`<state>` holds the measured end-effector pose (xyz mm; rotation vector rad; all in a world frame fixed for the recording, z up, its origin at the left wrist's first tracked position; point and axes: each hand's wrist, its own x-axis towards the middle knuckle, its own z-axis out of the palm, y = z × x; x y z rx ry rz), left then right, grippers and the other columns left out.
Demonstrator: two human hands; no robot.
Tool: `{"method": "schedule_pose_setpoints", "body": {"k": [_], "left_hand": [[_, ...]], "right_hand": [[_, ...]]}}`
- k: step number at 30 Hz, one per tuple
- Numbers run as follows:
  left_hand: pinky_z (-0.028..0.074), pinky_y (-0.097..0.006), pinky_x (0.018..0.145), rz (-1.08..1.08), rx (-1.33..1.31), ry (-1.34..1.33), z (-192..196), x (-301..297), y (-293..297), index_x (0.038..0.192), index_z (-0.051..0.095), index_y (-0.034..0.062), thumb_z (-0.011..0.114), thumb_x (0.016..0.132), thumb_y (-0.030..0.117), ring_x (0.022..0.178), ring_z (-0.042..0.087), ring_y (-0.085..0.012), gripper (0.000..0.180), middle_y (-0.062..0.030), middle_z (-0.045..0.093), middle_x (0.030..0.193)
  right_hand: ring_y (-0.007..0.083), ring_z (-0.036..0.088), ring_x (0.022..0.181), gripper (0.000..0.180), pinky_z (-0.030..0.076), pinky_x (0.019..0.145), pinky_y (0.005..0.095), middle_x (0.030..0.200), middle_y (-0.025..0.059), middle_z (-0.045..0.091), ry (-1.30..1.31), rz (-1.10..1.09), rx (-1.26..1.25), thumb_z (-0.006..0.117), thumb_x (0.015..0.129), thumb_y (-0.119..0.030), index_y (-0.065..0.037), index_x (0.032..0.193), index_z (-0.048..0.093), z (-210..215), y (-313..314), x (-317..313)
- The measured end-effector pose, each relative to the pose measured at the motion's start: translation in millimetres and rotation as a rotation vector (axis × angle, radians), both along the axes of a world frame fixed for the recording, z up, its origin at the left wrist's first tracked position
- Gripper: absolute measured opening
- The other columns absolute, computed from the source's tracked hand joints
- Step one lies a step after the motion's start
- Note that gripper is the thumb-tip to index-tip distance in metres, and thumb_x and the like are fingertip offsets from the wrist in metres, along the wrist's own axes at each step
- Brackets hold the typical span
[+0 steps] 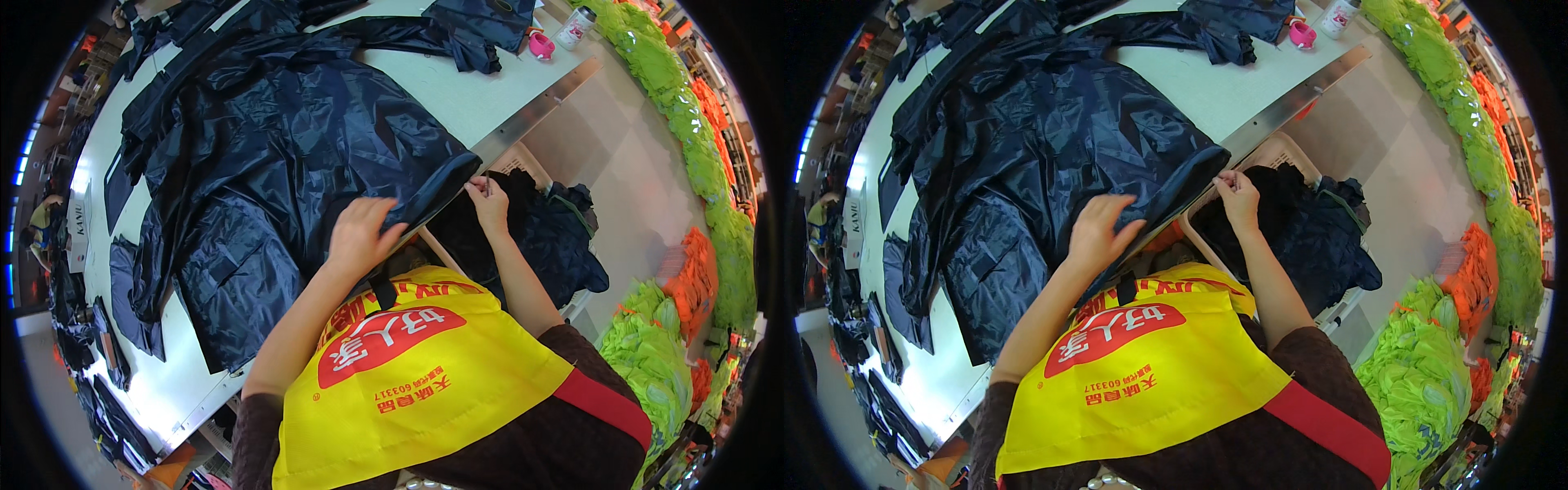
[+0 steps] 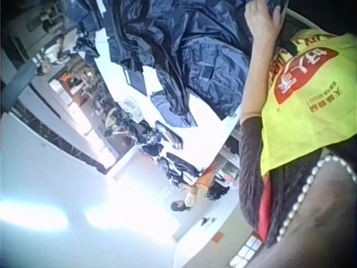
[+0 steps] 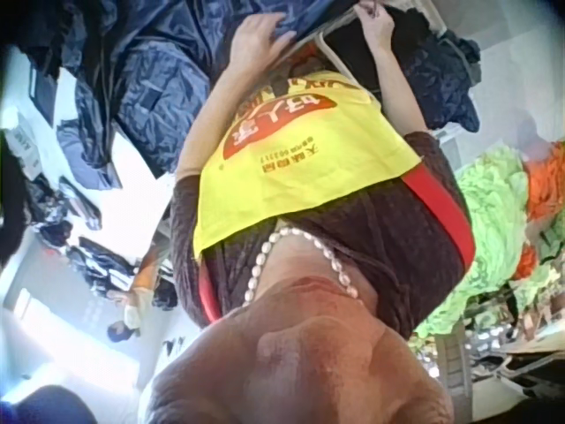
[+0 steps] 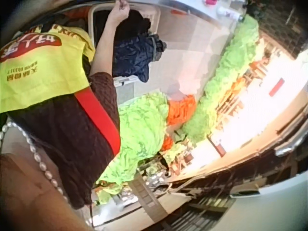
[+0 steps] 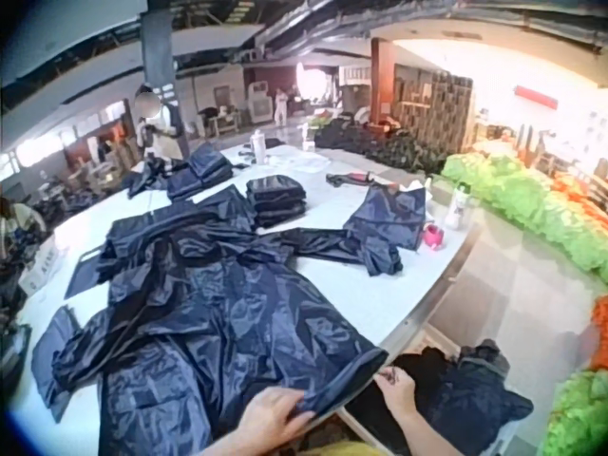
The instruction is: The person folds a black jacket on a table, aligns the edges, zips it closed, and folds it into a compact rectangle. The folded jacket is then placed into a plastic bag and set aside.
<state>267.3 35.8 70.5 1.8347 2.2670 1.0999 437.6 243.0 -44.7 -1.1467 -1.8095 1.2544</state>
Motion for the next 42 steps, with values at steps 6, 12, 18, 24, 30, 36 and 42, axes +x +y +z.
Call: {"method": "schedule_pose_setpoints", "body": {"k": [6, 12, 18, 24, 30, 36, 42], "left_hand": [[0.045, -0.038, 0.086, -0.058, -0.08, 0.09, -47, -17, 69, 0.1, 0.058, 0.0011, 0.069, 0.074, 0.014, 0.101, 0.055, -0.0329, 0.031, -0.0172, 0.059, 0.106], [0.043, -0.022, 0.067, 0.046, 0.073, -0.848, 28, -64, 71, 0.093, 0.056, 0.0043, 0.057, 0.087, 0.011, 0.074, 0.053, -0.0107, 0.01, 0.0, 0.055, 0.08], [0.04, -0.017, 0.062, 0.319, 0.282, -0.493, 136, -101, 0, 0.091, 0.056, 0.0063, 0.058, 0.084, 0.011, 0.067, 0.049, -0.0042, 0.009, 0.0029, 0.054, 0.077], [0.037, -0.016, 0.058, 0.347, 0.079, -1.154, 120, -99, -150, 0.09, 0.056, 0.0056, 0.058, 0.08, 0.009, 0.066, 0.049, -0.0025, 0.011, 0.0035, 0.053, 0.076], [0.045, -0.035, 0.08, 1.009, -0.565, -0.564, -30, -86, -239, 0.099, 0.059, 0.001, 0.067, 0.076, 0.023, 0.085, 0.06, -0.0299, 0.033, -0.0152, 0.062, 0.088], [0.044, -0.036, 0.09, 0.806, 0.048, -0.052, 35, -73, -175, 0.109, 0.06, 0.0031, 0.053, 0.07, -0.002, 0.105, 0.055, -0.0306, 0.04, -0.0146, 0.061, 0.108], [0.047, -0.023, 0.07, 0.473, 0.172, -0.774, 24, -58, -77, 0.113, 0.06, 0.0028, 0.068, 0.081, 0.013, 0.081, 0.058, -0.0121, 0.035, -0.0069, 0.062, 0.094]], "right_hand": [[0.0189, 0.059, 0.062, 0.018, 0.047, 0.058, 0.0311, 0.071, 0.0112, 0.058, -0.11, 0.132, 0.421, 0.06, 0.087, -0.015, 0.002, 0.088, 0.054, 12, 12, 0], [0.0101, 0.045, 0.046, 0.014, 0.034, 0.041, 0.0216, 0.059, 0.0028, 0.047, 0.375, 0.199, -0.358, 0.051, 0.09, -0.015, -0.008, 0.083, 0.042, 78, 31, -7], [0.0041, 0.041, 0.052, 0.009, 0.032, 0.046, 0.0198, 0.063, -0.0024, 0.045, 0.232, 0.291, 0.251, 0.052, 0.088, -0.011, -0.007, 0.083, 0.047, 210, 52, -40], [0.005, 0.047, 0.058, 0.008, 0.037, 0.051, 0.0228, 0.065, -0.0011, 0.052, 0.088, 0.919, 0.245, 0.06, 0.086, -0.008, -0.005, 0.088, 0.053, 241, 15, -120], [0.0385, 0.061, 0.067, 0.013, 0.047, 0.058, 0.047, 0.071, 0.0204, 0.061, -0.299, 1.212, 0.662, 0.057, 0.084, -0.021, -0.008, 0.085, 0.053, 91, -60, -206], [0.0242, 0.061, 0.063, 0.014, 0.047, 0.059, 0.0339, 0.07, 0.0122, 0.061, -0.111, 1.133, 0.297, 0.062, 0.083, -0.016, -0.005, 0.091, 0.057, 99, -84, -207], [0.0047, 0.051, 0.063, 0.005, 0.042, 0.058, 0.0207, 0.071, -0.0024, 0.055, -0.167, 1.322, -0.16, 0.06, 0.086, -0.008, -0.004, 0.089, 0.057, 168, -84, -216]]}}
